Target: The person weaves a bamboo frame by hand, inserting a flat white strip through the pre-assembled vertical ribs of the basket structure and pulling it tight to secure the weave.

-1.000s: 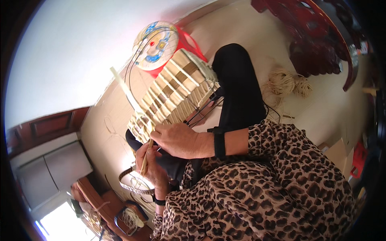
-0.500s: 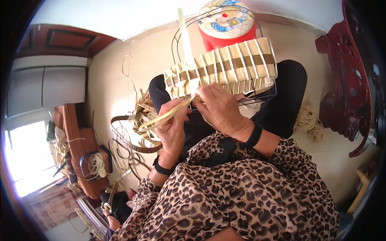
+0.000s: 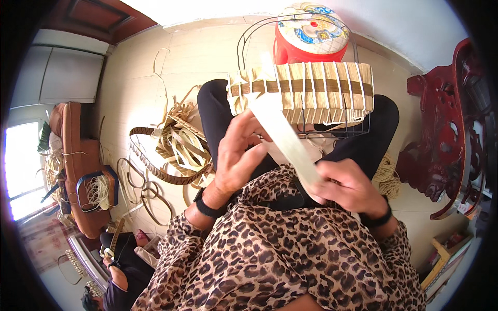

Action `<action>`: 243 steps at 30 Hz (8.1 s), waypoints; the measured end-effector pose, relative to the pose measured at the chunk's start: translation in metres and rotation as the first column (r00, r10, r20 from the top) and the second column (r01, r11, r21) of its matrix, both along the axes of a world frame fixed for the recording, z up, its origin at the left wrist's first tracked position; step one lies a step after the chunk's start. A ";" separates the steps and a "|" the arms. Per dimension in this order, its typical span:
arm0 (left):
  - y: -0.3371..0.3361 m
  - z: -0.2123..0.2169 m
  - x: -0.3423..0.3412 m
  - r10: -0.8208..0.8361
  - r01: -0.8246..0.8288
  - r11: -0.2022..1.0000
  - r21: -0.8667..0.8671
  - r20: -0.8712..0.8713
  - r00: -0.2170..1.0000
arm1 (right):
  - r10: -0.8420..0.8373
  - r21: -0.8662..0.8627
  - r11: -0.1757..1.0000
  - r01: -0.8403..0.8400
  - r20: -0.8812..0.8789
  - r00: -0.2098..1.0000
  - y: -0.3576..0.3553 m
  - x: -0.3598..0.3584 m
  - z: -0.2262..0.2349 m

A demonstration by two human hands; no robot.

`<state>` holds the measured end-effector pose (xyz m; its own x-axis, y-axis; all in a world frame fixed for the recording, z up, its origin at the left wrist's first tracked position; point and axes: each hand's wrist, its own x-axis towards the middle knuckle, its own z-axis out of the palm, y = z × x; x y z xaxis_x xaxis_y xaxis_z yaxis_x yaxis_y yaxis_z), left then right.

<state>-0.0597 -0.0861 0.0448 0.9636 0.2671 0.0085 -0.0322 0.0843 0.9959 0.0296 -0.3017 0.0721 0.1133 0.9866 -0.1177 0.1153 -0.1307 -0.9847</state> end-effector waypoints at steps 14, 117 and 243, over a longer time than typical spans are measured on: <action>-0.014 -0.027 0.027 -0.099 -0.118 0.557 0.822 0.206 0.974 | -0.654 -0.427 0.666 0.612 0.061 0.754 -0.153 0.031 0.096; -0.031 -0.004 0.012 -0.020 -0.056 0.870 0.489 0.149 0.989 | -0.652 0.026 0.749 0.662 -0.149 0.743 0.066 0.015 -0.001; -0.014 0.001 0.036 -0.215 -0.067 0.600 0.797 0.241 0.946 | -0.764 -0.059 0.642 0.765 -0.135 0.631 0.081 0.018 -0.038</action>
